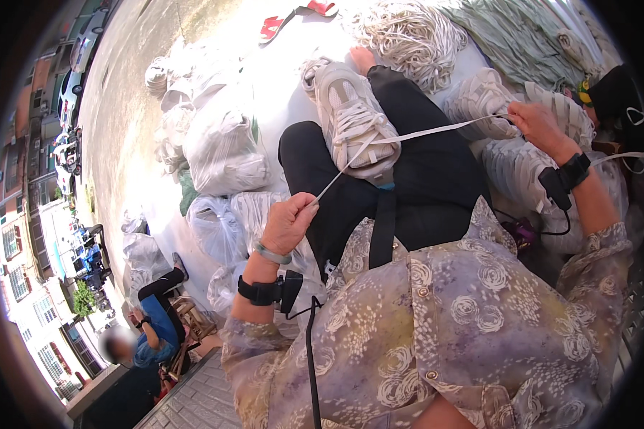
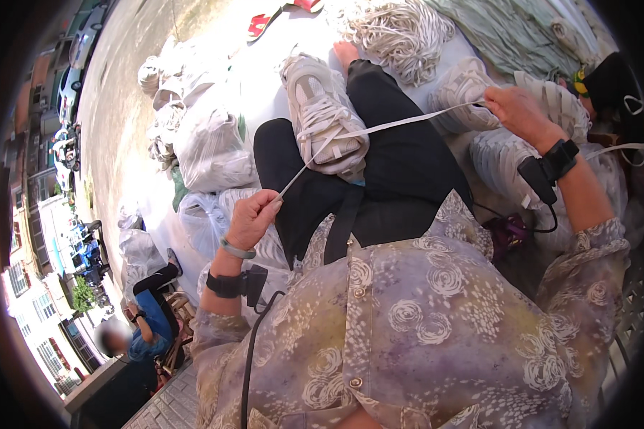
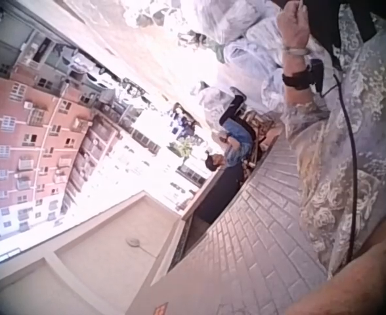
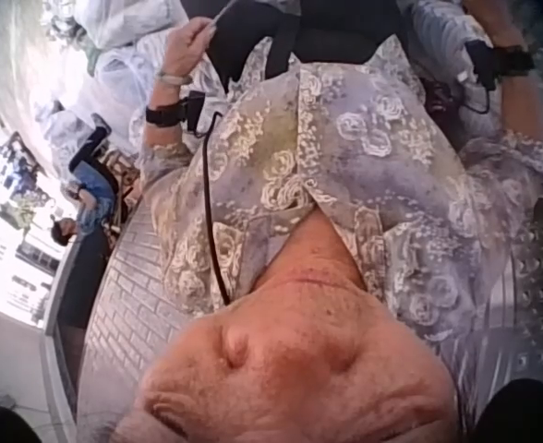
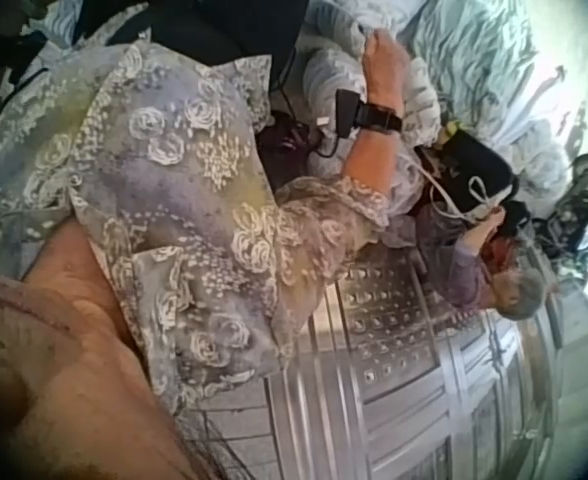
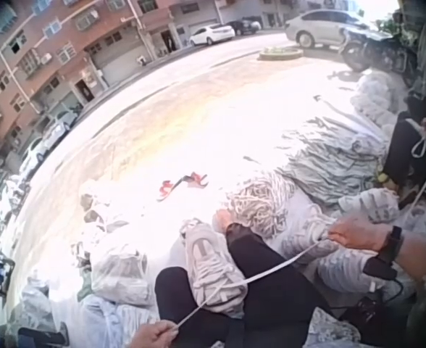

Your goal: Lacing a pair of white athletic shoes while sitting outdoors.

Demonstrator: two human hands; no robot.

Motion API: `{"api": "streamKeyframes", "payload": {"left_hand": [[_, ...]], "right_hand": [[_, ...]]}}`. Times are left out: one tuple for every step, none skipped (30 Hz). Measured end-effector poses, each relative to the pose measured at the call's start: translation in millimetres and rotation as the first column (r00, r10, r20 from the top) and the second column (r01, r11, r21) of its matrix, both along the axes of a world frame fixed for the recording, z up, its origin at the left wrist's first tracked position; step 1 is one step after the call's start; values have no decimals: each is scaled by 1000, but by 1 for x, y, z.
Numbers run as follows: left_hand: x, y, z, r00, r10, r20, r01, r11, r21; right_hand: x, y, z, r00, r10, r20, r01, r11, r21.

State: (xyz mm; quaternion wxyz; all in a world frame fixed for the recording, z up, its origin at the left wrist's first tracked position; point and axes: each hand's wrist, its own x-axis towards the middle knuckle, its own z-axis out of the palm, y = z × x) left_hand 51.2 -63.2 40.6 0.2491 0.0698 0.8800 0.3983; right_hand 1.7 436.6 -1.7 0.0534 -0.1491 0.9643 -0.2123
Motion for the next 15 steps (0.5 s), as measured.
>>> {"api": "streamKeyframes", "payload": {"left_hand": [[0,-4,1,1000,17,-6,-17,1000,3],[-3,-11,3,1000,17,-5,-17,1000,1],[-8,-20,7,988,-67,-138,52,993,-109],[-13,-28,10,952,-163,-259,104,968,-227],[-20,-35,15,952,-164,-258,105,968,-228],[-28,-41,21,914,-162,-371,24,937,-349],[-34,-46,23,860,-179,-478,-63,892,-448],[-37,-52,22,859,-183,-479,-57,894,-444],[-38,-61,17,894,-61,-443,-141,902,-409],[-35,-68,12,914,65,-400,-231,894,-383],[-30,-73,6,914,64,-400,-231,893,-386],[-24,-77,-1,956,-15,-294,-160,812,-561],[-18,-81,-6,982,-75,-172,-70,702,-708],[-17,-76,-13,994,-16,-108,-65,711,-700],[-12,-76,-18,994,-12,-106,-67,704,-707]], "right_hand": [[-2,-2,0,999,32,-10,-32,999,18],[-8,-2,-1,999,32,-8,-31,999,15],[-17,-2,1,998,63,-5,-62,995,81],[-27,-2,3,996,94,1,-93,985,145],[-35,-3,8,996,93,1,-92,985,143],[-45,-5,16,1000,10,-28,-11,1000,-15],[-51,-4,20,996,-84,-43,76,983,-168],[-57,1,16,995,-91,-44,83,983,-164],[-62,5,7,995,-92,26,95,941,-324],[-65,1,-1,993,-75,95,111,871,-479],[-62,-2,-9,993,-74,95,111,869,-482],[-57,-9,-16,993,-46,113,86,920,-383],[-51,-15,-24,991,-22,133,59,958,-279],[-41,-22,-18,984,-38,173,93,942,-322],[-34,-38,-22,976,-31,214,115,913,-393]]}}
